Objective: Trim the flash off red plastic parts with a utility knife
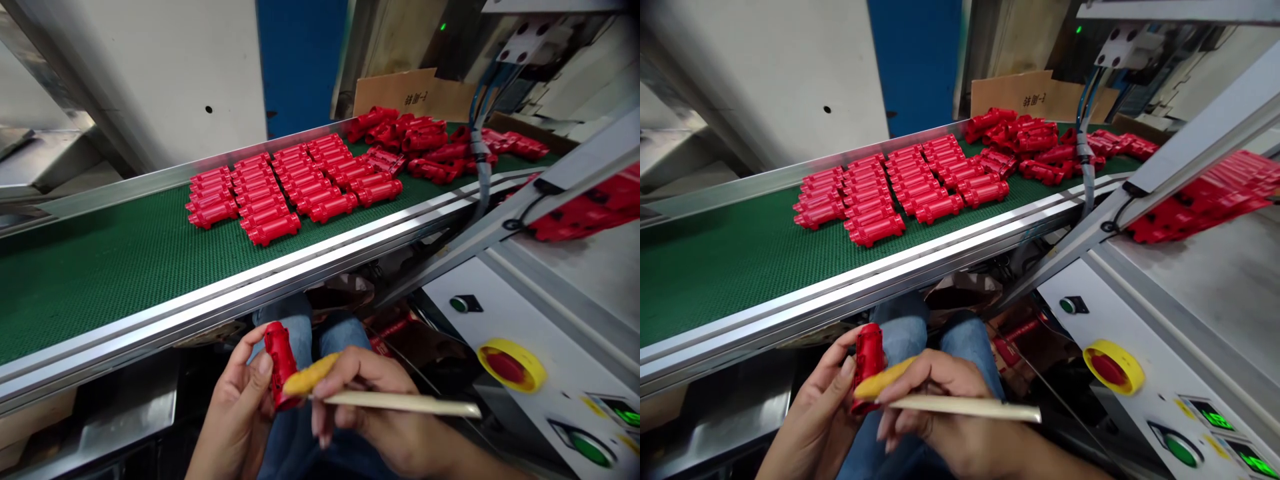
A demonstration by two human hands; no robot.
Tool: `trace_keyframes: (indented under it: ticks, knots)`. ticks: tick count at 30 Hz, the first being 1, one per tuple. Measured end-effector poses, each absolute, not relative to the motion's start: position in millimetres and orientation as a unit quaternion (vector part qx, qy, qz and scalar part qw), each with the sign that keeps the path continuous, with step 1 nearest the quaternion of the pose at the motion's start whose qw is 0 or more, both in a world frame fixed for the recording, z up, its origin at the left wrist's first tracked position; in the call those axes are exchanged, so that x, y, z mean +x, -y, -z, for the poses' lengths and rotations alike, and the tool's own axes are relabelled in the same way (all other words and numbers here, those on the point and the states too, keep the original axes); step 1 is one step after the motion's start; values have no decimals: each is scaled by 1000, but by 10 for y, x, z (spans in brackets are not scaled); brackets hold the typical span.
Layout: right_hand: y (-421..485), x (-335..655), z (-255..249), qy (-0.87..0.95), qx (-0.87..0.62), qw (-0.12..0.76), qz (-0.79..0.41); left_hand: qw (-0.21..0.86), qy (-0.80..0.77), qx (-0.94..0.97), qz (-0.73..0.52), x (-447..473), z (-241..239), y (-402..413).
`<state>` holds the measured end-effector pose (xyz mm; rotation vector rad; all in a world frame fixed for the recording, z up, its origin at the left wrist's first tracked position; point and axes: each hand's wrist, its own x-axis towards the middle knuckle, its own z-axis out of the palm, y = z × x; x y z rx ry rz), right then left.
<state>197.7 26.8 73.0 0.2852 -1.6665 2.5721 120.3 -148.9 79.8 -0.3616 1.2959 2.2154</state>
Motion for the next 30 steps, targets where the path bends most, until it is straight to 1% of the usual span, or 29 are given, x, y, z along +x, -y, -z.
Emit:
trace_keyframes:
  ticks: [2,3,4,5,6,8,9,10,11,14,16,19,25,30]
  knots:
    - [-277,2019,-803,460,108,-106,-875,255,-494,-122,-822,1183,-748,1508]
    - [-297,2039,-843,461,132,-146,-865,245,-499,-114,-824,1168,-721,1518]
    - [-322,2053,-878,492,152,-152,-844,233,-502,-107,-826,1153,-695,1528]
    - [-347,2061,-903,547,161,-117,-813,217,-502,-99,-831,1138,-671,1536]
    - [-367,2061,-916,614,158,-48,-772,196,-502,-90,-838,1126,-652,1542]
    - [-381,2039,-904,735,139,130,-650,148,-503,-64,-849,1115,-628,1550]
    - [-374,2021,-882,773,138,200,-586,122,-510,-50,-850,1116,-623,1552]
    - [-361,2002,-854,796,149,249,-531,97,-520,-35,-848,1122,-622,1555]
    - [-343,1984,-824,808,166,279,-492,76,-531,-21,-844,1130,-624,1560]
    - [-290,1944,-757,812,210,305,-451,40,-558,-1,-829,1156,-640,1580]
    - [-274,1937,-743,812,222,305,-445,41,-565,8,-824,1169,-656,1593]
    - [-273,1947,-750,810,223,301,-451,57,-567,9,-822,1196,-695,1585]
    - [-262,1994,-748,809,194,271,-484,50,-564,-35,-823,1252,-778,1530]
    - [-224,2004,-717,811,180,280,-481,45,-585,-19,-810,1242,-727,1603]
